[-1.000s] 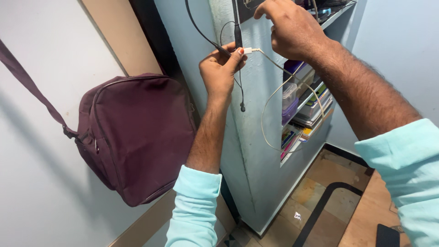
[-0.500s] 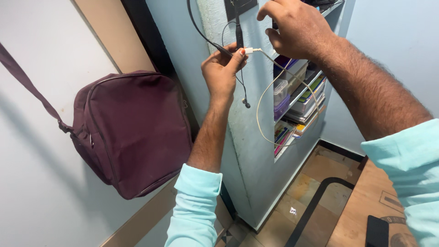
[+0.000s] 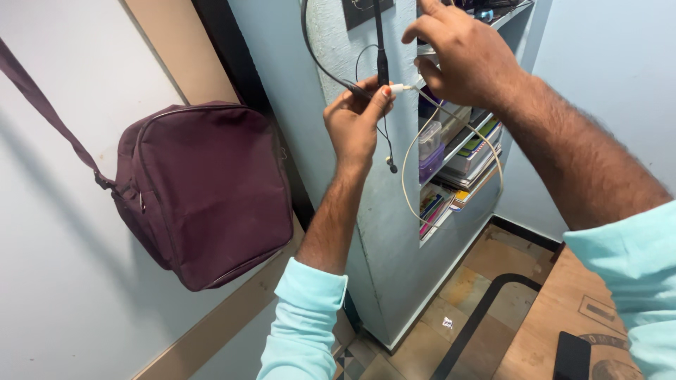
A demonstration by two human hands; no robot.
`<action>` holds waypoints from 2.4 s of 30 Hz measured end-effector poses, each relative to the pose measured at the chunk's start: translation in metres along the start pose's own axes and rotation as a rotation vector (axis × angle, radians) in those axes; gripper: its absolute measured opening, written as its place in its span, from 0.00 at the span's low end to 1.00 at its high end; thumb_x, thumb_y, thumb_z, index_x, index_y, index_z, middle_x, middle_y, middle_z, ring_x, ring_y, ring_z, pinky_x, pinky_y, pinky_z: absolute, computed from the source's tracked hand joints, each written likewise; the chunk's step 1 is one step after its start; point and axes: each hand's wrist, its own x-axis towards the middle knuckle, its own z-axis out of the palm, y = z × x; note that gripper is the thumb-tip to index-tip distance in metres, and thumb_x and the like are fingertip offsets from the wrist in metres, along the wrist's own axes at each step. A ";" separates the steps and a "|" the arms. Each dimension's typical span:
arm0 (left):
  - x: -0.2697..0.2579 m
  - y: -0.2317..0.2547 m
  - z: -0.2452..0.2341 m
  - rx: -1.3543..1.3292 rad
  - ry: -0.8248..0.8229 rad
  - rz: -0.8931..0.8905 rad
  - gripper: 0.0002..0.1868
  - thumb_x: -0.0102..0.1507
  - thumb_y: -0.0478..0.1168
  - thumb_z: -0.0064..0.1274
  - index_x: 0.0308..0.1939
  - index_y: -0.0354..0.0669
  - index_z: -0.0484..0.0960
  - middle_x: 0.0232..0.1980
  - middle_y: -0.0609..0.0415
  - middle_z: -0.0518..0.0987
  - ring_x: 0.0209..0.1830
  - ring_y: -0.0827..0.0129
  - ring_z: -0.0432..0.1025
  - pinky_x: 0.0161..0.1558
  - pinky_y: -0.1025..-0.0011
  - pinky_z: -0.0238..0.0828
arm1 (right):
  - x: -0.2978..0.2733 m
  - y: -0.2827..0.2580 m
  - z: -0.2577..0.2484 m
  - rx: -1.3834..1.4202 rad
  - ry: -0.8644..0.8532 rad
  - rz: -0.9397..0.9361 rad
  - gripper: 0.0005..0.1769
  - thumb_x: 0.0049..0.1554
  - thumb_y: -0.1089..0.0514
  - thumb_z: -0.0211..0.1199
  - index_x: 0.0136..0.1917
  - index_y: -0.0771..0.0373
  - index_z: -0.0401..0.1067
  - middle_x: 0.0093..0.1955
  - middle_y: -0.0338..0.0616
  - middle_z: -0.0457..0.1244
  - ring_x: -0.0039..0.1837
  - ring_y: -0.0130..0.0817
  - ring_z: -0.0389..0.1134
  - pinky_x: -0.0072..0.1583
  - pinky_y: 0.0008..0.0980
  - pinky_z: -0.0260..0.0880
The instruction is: The person organizes various electronic accessories on a wooden table. They handle multiple charging cables, adapters, and a pair of earphones, coiling and arranging them alongside mobile phones and a smartwatch.
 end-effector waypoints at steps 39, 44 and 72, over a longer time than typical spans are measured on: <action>-0.172 -0.020 0.037 -0.237 -0.142 -0.359 0.15 0.66 0.30 0.58 0.56 0.25 0.80 0.47 0.48 0.84 0.45 0.71 0.79 0.51 0.73 0.80 | -0.184 -0.093 -0.010 0.428 0.174 0.326 0.13 0.50 0.65 0.74 0.50 0.61 0.79 0.47 0.40 0.71 0.51 0.36 0.71 0.54 0.34 0.69; -0.165 -0.020 0.025 -0.134 -0.177 -0.363 0.14 0.66 0.30 0.60 0.54 0.25 0.82 0.44 0.49 0.85 0.44 0.72 0.79 0.49 0.74 0.80 | -0.180 -0.095 -0.007 0.493 0.132 0.364 0.12 0.51 0.66 0.74 0.49 0.64 0.77 0.47 0.42 0.70 0.52 0.37 0.71 0.54 0.34 0.71; -0.153 -0.046 -0.001 -0.242 -0.159 -0.490 0.14 0.64 0.29 0.61 0.51 0.22 0.83 0.41 0.48 0.84 0.39 0.71 0.80 0.44 0.74 0.82 | -0.177 -0.123 0.030 0.345 0.137 0.460 0.12 0.53 0.70 0.69 0.51 0.68 0.74 0.49 0.48 0.69 0.54 0.44 0.70 0.55 0.38 0.71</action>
